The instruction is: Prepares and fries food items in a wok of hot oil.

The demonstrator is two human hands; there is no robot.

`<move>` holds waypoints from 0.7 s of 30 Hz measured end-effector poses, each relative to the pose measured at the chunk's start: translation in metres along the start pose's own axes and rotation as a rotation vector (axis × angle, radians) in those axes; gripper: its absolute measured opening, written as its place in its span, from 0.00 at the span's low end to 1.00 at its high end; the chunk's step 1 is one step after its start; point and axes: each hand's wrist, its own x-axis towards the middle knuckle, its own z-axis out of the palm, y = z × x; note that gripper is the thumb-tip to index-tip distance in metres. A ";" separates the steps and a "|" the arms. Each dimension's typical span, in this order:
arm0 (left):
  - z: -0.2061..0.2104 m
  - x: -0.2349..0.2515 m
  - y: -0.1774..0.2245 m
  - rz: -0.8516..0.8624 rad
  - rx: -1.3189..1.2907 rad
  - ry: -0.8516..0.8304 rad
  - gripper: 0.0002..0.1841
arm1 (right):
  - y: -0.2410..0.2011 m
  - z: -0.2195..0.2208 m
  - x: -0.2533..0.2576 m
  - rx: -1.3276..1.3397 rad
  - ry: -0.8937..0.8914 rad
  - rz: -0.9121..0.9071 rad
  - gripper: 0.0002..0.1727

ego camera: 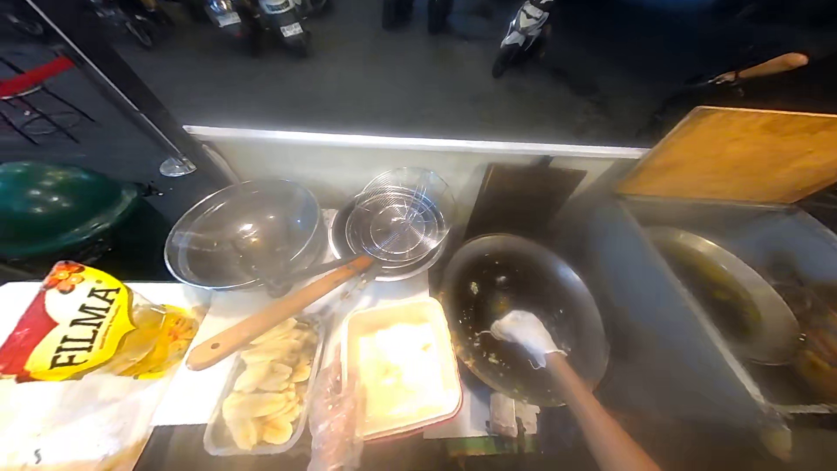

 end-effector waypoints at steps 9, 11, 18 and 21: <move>-0.001 0.003 0.000 -0.016 0.042 0.023 0.26 | 0.042 0.031 0.043 -0.421 0.060 0.039 0.21; 0.000 0.003 0.002 -0.033 0.064 0.019 0.26 | -0.013 0.011 0.007 -0.440 0.205 -0.106 0.18; -0.002 0.001 0.006 -0.046 0.024 0.014 0.27 | -0.195 0.066 -0.106 -0.466 -0.246 -0.701 0.18; -0.002 0.003 0.006 -0.043 0.043 -0.002 0.27 | -0.210 0.139 -0.100 -0.838 -0.536 -0.735 0.26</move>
